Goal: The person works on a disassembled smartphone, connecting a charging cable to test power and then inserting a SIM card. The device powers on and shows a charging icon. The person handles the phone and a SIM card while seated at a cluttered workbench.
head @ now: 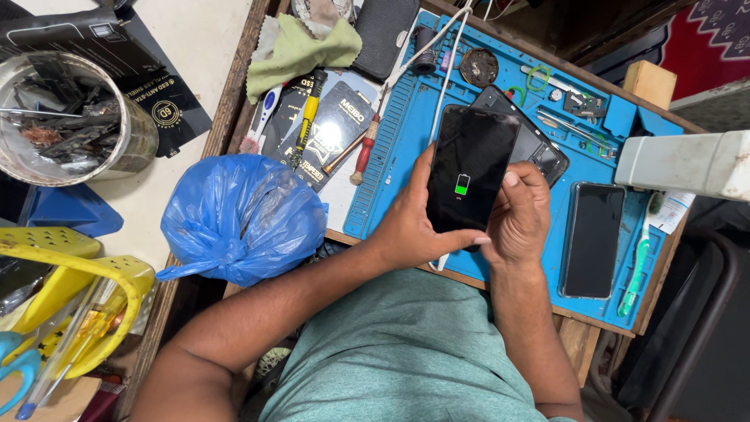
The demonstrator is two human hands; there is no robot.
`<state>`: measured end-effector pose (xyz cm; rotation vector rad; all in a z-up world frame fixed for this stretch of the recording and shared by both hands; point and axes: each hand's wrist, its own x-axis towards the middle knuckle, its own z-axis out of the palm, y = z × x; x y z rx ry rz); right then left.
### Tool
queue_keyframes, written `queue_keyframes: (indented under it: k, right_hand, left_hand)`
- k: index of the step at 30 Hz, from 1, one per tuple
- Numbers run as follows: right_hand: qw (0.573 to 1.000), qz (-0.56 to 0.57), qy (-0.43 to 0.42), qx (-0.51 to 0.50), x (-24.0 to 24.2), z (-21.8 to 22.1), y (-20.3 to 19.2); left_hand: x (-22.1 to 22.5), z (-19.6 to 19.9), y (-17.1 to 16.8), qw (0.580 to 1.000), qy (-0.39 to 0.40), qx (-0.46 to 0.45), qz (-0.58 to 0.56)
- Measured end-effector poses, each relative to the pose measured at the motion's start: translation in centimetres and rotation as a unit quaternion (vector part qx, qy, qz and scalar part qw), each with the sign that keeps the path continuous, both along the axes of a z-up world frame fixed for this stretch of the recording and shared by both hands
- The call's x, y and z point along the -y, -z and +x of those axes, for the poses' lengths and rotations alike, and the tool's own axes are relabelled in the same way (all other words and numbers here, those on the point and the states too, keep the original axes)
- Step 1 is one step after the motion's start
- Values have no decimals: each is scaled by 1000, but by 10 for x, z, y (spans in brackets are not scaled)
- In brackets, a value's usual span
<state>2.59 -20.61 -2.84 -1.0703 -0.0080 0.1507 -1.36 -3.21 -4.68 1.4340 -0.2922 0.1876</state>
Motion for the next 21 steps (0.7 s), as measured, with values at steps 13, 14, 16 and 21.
queue_keyframes:
  k: [13, 14, 16, 21]
  right_hand:
    - [999, 25, -24, -10, -17, 1, -12]
    - [999, 21, -24, -8, -17, 1, -12]
    - [1000, 14, -23, -1, -18, 2, -12]
    - [1000, -8, -4, -15, -18, 2, -12]
  left_hand:
    - [-2, 1, -4, 1000, -20, -3, 2]
    - [-2, 1, -4, 1000, -16, -8, 1]
    - [-3, 3, -4, 1000, -8, -17, 4]
    - [-7, 5, -8, 999, 17, -46, -2]
